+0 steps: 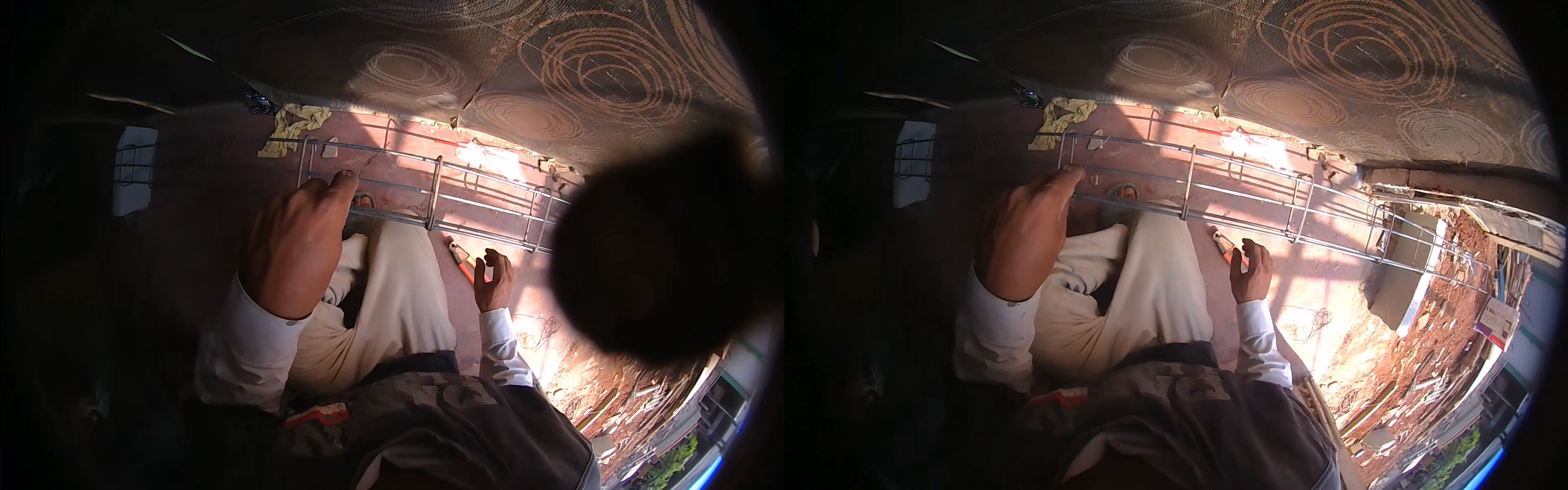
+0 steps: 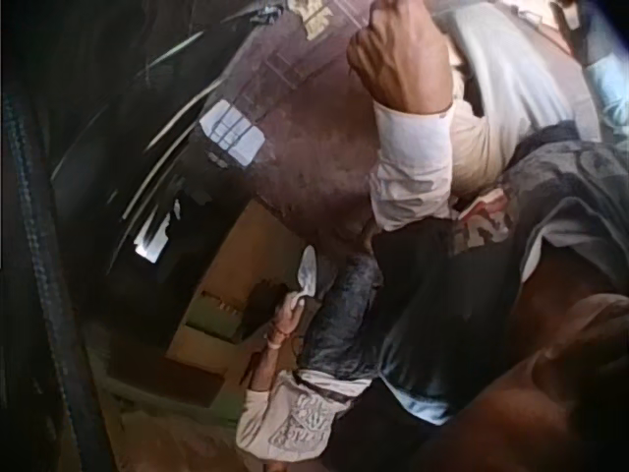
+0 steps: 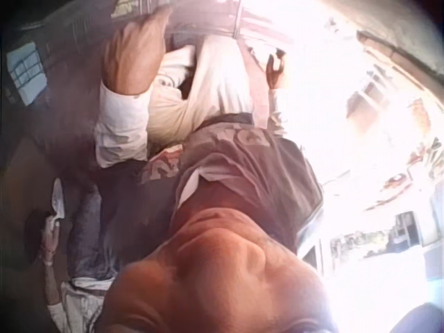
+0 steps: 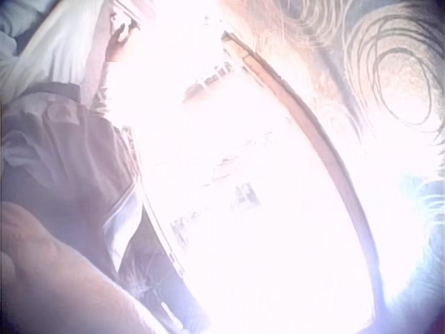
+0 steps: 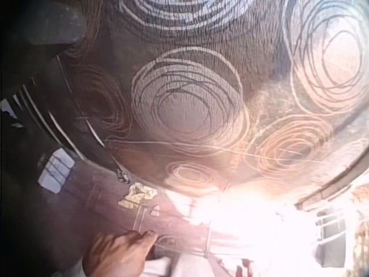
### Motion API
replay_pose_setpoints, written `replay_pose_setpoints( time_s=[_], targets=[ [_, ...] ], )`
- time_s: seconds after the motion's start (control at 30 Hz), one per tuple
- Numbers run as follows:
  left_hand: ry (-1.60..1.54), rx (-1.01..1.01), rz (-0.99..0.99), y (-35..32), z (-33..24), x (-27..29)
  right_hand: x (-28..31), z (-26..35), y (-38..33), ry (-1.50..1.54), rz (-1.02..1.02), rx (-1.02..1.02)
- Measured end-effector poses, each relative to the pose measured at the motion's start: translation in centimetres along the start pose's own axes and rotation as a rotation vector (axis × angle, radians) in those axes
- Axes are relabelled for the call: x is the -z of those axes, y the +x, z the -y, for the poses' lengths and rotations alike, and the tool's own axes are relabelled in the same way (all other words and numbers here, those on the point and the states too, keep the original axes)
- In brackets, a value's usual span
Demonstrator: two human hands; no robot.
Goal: The person uses pliers to tie wire around intersecting rebar rods, securing a rebar cage on the ground. The person moves along the structure, repeatedly wrapping and twisting wire to fasten joints.
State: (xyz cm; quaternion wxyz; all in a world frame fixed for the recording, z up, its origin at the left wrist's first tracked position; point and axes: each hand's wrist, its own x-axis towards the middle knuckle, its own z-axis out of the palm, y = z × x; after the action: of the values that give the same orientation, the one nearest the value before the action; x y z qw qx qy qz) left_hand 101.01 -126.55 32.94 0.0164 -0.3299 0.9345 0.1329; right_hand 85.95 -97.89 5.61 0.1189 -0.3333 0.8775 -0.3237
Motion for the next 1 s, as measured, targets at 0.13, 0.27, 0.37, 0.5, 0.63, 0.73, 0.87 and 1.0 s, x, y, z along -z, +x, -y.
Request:
replay_pose_setpoints(
  time_s=[0.13, 0.27, 0.37, 0.5, 0.63, 0.73, 0.87, 1.0],
  targets=[
    [0.05, -0.079, 0.021, 0.7, 0.1, 0.9, 1.0, 6.1, 8.1, -0.196, 0.011, 0.182],
    [0.084, -0.129, 0.073, 1.6, -1.9, 1.3, -1.9, 5.3, 12.6, -0.365, 0.373, 0.298],
    [0.061, -0.135, 0.063, 1.4, -1.8, 1.7, -3.9, 5.6, 13.8, -0.333, 0.551, 0.226],
    [0.032, -0.152, 0.052, 2.2, -1.4, 1.4, -2.5, 6.8, 14.8, -0.331, 0.551, 0.227],
    [0.058, -0.169, -0.001, 2.9, -1.2, 1.3, -2.5, 7.0, 17.8, -0.267, 0.339, 0.306],
    [0.049, -0.18, 0.028, 3.1, -1.4, 1.4, -3.2, 6.6, 18.5, -0.227, 0.229, 0.32],
    [0.012, -0.214, 0.022, 4.1, -0.5, 0.6, -2.3, 7.0, 19.1, -0.162, 0.374, 0.197],
    [-0.008, -0.239, -0.008, 4.6, -0.1, 0.8, -2.8, 7.4, 21.1, -0.031, 0.534, -0.037]
  ],
)
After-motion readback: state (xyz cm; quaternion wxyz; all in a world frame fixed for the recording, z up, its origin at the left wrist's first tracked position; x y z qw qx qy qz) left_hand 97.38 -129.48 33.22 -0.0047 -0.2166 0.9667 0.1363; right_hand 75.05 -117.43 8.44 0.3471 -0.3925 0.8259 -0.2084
